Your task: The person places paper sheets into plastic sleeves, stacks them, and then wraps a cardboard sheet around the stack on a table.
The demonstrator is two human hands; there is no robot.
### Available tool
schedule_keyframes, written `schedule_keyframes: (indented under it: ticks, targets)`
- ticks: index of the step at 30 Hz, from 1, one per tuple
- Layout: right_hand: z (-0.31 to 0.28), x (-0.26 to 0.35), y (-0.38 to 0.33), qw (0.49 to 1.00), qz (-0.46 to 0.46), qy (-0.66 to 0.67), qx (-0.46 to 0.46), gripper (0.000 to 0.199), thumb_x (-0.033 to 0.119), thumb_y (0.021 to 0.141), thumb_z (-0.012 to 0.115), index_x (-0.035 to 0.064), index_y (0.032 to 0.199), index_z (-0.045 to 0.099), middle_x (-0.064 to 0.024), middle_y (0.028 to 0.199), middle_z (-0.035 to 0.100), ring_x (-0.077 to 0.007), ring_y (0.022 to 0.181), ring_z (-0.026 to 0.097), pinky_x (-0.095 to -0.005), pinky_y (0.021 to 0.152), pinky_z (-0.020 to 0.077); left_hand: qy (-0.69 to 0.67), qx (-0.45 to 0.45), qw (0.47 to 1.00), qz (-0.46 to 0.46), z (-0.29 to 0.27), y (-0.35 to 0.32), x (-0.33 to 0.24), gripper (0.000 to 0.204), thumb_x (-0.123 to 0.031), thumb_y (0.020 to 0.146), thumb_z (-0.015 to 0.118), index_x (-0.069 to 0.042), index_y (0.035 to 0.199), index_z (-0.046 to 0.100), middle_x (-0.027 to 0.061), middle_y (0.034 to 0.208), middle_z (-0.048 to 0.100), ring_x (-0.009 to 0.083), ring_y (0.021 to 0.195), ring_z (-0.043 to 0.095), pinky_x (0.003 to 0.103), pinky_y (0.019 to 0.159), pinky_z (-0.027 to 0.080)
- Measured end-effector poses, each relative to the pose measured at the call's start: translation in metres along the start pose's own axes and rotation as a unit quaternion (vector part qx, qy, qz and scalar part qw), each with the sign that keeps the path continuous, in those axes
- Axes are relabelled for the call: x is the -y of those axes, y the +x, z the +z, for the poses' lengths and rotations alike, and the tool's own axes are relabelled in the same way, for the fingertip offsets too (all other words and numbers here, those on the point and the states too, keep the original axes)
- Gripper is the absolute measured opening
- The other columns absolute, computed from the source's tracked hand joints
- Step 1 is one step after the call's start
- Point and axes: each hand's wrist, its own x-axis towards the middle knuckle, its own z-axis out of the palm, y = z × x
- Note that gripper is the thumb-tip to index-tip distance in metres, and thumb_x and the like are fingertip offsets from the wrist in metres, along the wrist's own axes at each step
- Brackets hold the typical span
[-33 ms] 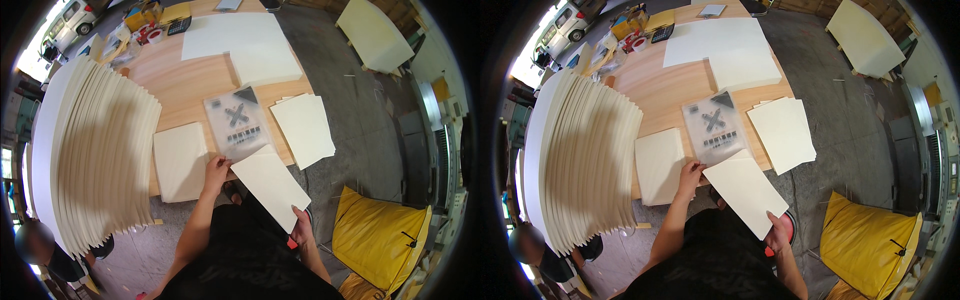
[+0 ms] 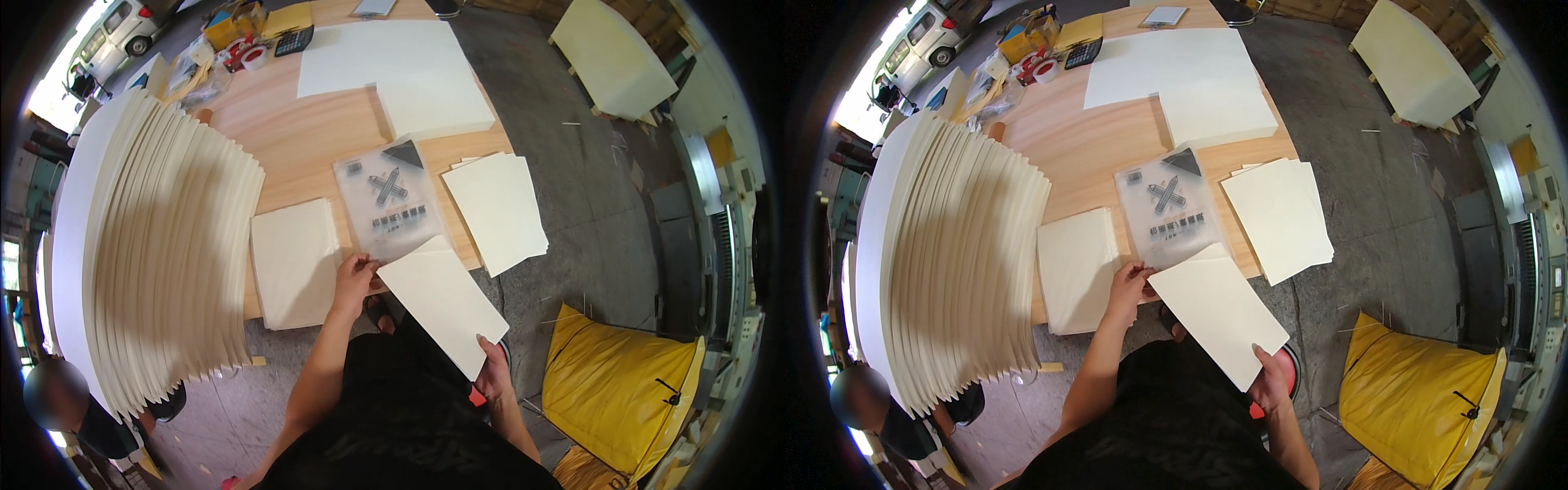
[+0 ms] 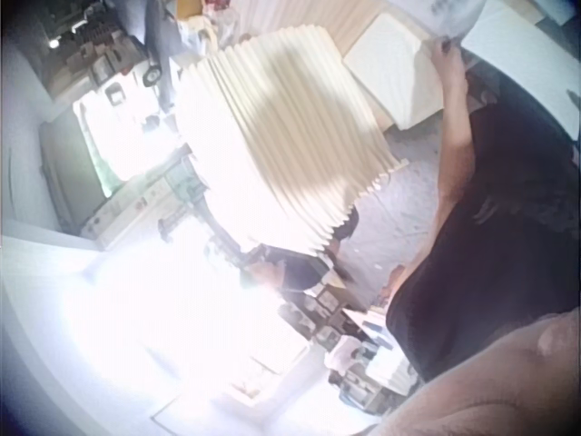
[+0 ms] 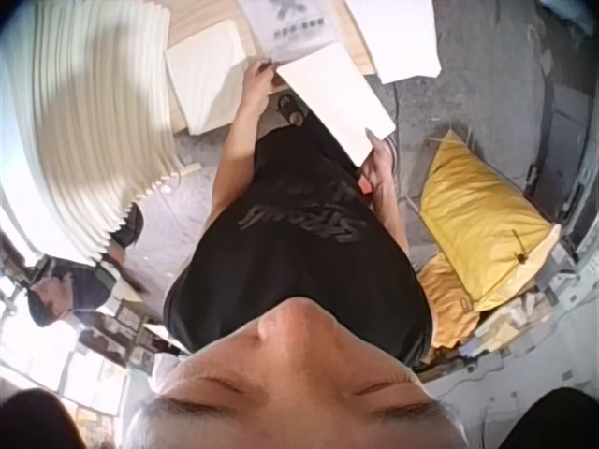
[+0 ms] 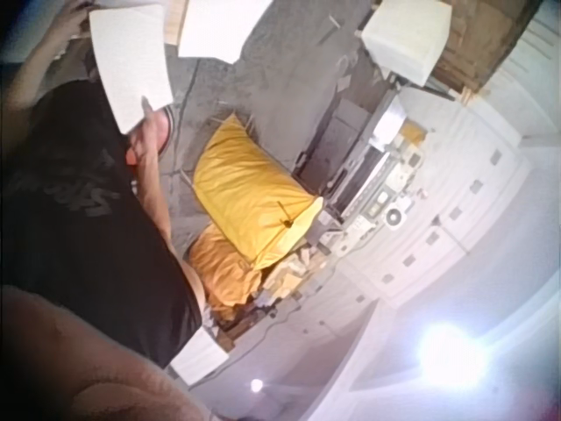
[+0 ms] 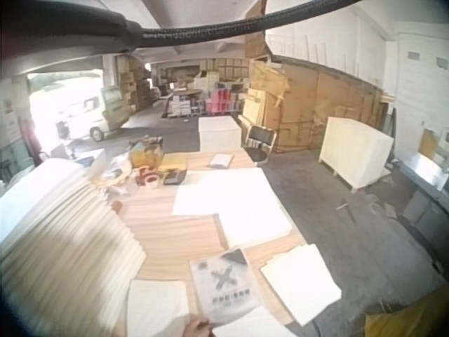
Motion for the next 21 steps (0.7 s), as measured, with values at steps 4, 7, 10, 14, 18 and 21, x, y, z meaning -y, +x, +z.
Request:
schedule_keyframes:
  ticks: [4, 7, 10, 14, 18, 21]
  targets:
    - [0.008, 0.001, -0.002, 1.000, -0.010, -0.004, 0.003, 0.054, 0.022, 0.099, 0.059, -0.0004, 0.146, 0.041, -0.0144, 0.139, 0.056, -0.0282, 0.125, 0.057, -0.0418, 0.108, 0.0461, -0.166, -0.008, 0.986, -0.009, 0.009, -0.012, -0.004, 0.029, -0.008, 0.098, 0.055, 0.001, 0.126, 0.054, 0.0166, 0.122, 0.064, 0.0240, 0.099, 0.067, 0.037, 0.082, 0.058]
    - [0.014, -0.001, -0.002, 0.997, -0.054, -0.050, -0.005, 0.054, 0.022, 0.100, 0.059, 0.0006, 0.146, 0.042, -0.0132, 0.139, 0.056, -0.0278, 0.126, 0.056, -0.0422, 0.108, 0.0443, -0.233, 0.058, 0.970, -0.025, 0.002, -0.012, -0.003, 0.040, -0.010, 0.099, 0.054, 0.001, 0.137, 0.048, 0.0151, 0.126, 0.062, 0.0241, 0.109, 0.064, 0.039, 0.093, 0.054]
    - [0.017, -0.004, 0.000, 0.998, -0.047, -0.044, -0.023, 0.053, 0.021, 0.099, 0.059, 0.0016, 0.146, 0.042, -0.0125, 0.139, 0.056, -0.0278, 0.128, 0.054, -0.0423, 0.109, 0.0430, -0.377, 0.169, 0.907, -0.081, -0.008, -0.010, 0.000, 0.042, -0.014, 0.100, 0.054, 0.000, 0.139, 0.048, 0.0123, 0.130, 0.061, 0.0230, 0.115, 0.062, 0.039, 0.100, 0.050]
    - [0.012, -0.002, 0.002, 0.999, -0.030, -0.015, -0.024, 0.053, 0.018, 0.099, 0.058, 0.0016, 0.146, 0.041, -0.0121, 0.140, 0.055, -0.0286, 0.129, 0.053, -0.0429, 0.109, 0.0426, -0.365, 0.211, 0.906, -0.030, -0.001, -0.015, 0.000, 0.031, -0.020, 0.103, 0.053, -0.006, 0.130, 0.056, 0.0056, 0.125, 0.064, 0.0203, 0.117, 0.059, 0.037, 0.101, 0.048]
    - [0.014, 0.001, 0.001, 0.999, -0.036, -0.030, -0.014, 0.050, 0.017, 0.099, 0.058, 0.0018, 0.144, 0.044, -0.0112, 0.138, 0.056, -0.0270, 0.125, 0.056, -0.0418, 0.106, 0.0451, -0.305, 0.157, 0.939, -0.008, 0.003, -0.011, 0.016, 0.032, -0.023, 0.101, 0.060, -0.005, 0.128, 0.058, 0.0069, 0.123, 0.065, 0.0199, 0.112, 0.061, 0.036, 0.097, 0.050]
    - [0.012, 0.000, 0.000, 0.994, -0.055, -0.091, -0.021, 0.044, 0.017, 0.100, 0.057, 0.0029, 0.140, 0.048, -0.0098, 0.133, 0.060, -0.0242, 0.119, 0.061, -0.0399, 0.100, 0.0492, -0.269, 0.094, 0.958, -0.019, 0.006, -0.009, 0.019, 0.034, -0.022, 0.100, 0.063, -0.003, 0.128, 0.059, 0.0084, 0.120, 0.066, 0.0197, 0.110, 0.063, 0.037, 0.098, 0.050]
